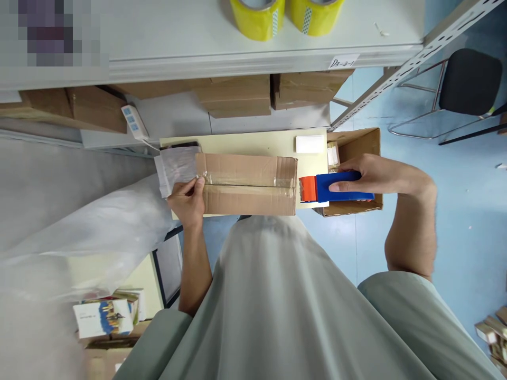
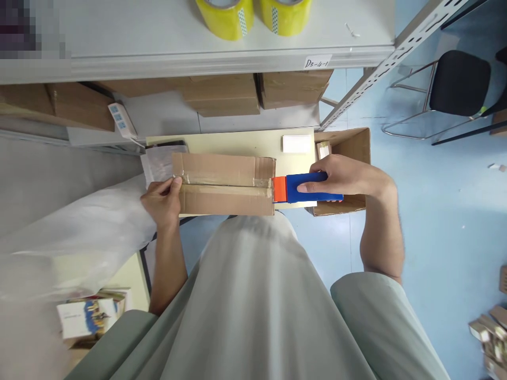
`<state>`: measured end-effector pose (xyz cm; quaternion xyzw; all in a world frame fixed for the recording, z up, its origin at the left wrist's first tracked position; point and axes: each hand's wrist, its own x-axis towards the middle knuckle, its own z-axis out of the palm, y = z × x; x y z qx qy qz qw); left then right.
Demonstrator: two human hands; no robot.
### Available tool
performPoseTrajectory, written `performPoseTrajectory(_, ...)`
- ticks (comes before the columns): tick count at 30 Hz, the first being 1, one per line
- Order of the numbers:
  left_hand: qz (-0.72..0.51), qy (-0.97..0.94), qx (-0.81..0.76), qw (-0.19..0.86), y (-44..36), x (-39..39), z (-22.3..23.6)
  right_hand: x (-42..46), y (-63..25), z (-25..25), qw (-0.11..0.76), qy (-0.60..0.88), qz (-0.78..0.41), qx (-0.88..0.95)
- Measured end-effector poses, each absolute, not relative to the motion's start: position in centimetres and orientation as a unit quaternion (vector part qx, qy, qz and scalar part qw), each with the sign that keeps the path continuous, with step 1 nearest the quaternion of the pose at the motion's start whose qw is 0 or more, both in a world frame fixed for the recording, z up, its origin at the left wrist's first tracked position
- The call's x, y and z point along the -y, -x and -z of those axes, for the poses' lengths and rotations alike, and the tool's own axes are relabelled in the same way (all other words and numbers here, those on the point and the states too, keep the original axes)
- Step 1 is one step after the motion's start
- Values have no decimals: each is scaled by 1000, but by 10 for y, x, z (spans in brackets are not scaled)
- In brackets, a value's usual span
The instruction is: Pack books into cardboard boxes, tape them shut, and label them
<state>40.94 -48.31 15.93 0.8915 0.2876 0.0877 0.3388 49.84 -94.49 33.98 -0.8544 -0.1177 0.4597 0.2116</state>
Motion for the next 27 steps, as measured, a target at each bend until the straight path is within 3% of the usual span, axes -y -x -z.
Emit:
performPoseTrajectory(12, -98, -892, -301, 324, -406, 481, -156, 936, -477, -335, 218, 885, -388, 136)
performPoseTrajectory(27, -113, -878, -298, 357, -395, 491, -155, 957, -460, -329, 245, 868, -415, 118)
